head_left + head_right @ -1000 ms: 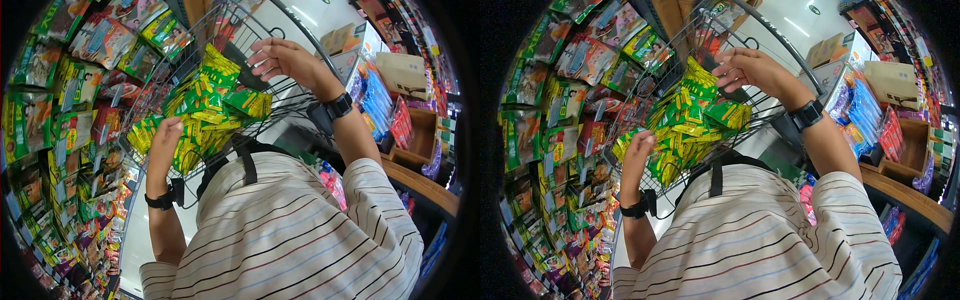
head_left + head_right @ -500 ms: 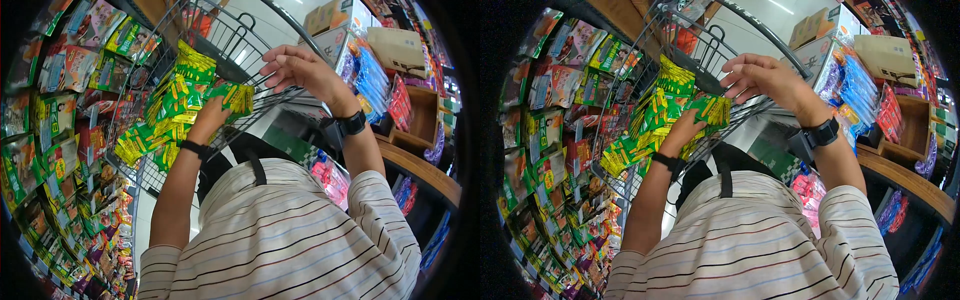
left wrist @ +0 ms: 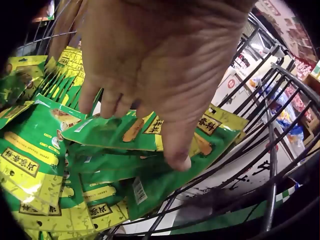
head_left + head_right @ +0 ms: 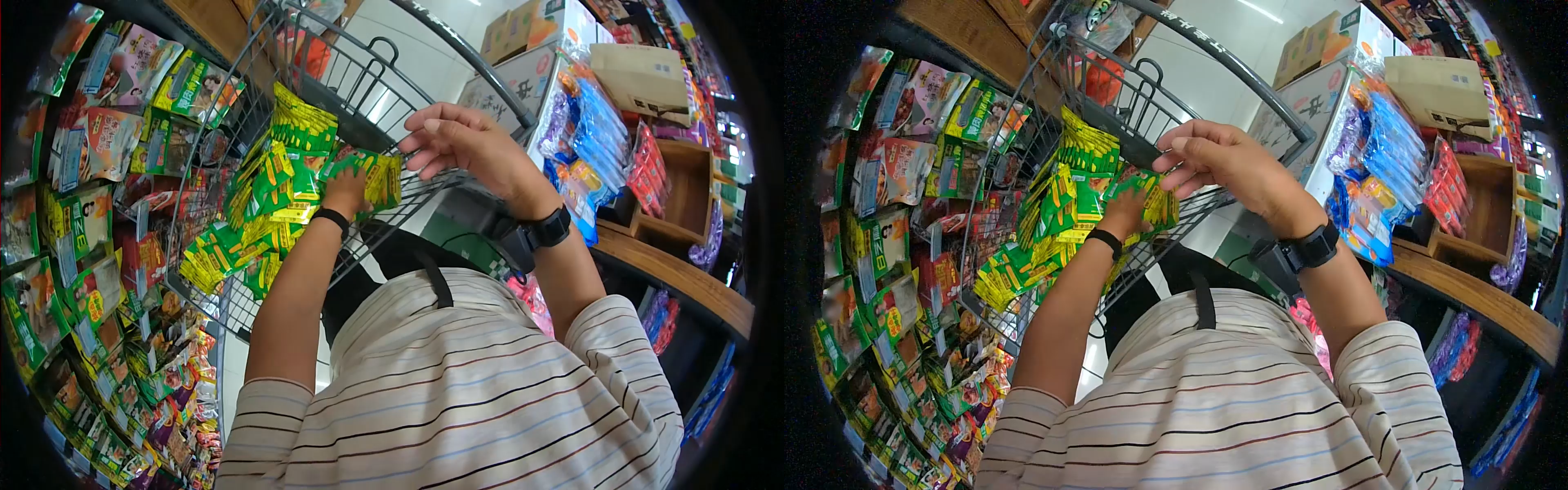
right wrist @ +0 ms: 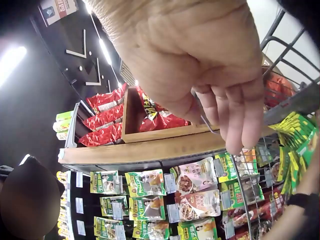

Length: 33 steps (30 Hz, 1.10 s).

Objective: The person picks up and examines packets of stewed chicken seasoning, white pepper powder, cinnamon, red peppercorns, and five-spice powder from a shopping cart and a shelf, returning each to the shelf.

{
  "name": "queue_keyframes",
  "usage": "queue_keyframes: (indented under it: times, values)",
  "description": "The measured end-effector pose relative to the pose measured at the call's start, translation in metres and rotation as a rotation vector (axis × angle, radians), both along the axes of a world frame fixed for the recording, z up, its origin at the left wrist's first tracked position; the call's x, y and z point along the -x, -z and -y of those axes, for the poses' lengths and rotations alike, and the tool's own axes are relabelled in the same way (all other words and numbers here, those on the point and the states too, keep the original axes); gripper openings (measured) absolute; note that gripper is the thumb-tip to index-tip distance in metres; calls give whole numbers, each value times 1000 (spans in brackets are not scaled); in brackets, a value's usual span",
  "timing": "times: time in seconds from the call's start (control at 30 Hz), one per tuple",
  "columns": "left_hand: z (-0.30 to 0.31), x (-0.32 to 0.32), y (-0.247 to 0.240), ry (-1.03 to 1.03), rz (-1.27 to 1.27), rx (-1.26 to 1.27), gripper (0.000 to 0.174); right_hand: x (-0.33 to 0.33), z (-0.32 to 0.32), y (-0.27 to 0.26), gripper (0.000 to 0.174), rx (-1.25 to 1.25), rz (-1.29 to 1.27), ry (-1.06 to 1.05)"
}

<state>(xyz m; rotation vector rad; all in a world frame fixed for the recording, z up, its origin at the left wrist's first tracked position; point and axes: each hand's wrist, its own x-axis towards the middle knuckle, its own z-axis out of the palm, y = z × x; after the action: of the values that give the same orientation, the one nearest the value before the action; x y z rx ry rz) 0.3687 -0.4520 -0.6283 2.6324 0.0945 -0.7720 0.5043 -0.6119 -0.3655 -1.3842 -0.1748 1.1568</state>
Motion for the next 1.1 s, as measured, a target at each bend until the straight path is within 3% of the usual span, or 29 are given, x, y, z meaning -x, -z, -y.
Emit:
queue_keyframes:
  times: [0.17,0.37,0.4,0.6,0.9,1.1]
  values:
    - [1,1,12,4,-10,10,82,-1,-10,10,32,-4,-30,-32]
    - [-18,12,22,-8,71,227,29,3,-21,8,29,6,-43,-56]
    - [-18,18,21,-37,201,219,19,3,-23,9,29,4,-43,-64]
    - [-29,29,-4,-236,308,143,15,4,-33,6,30,-34,3,-125]
    - [-59,63,-131,-380,544,181,23,19,-58,-4,28,-77,166,-213]
    - [-46,56,-139,-445,530,61,21,24,-58,-3,29,-126,149,-246]
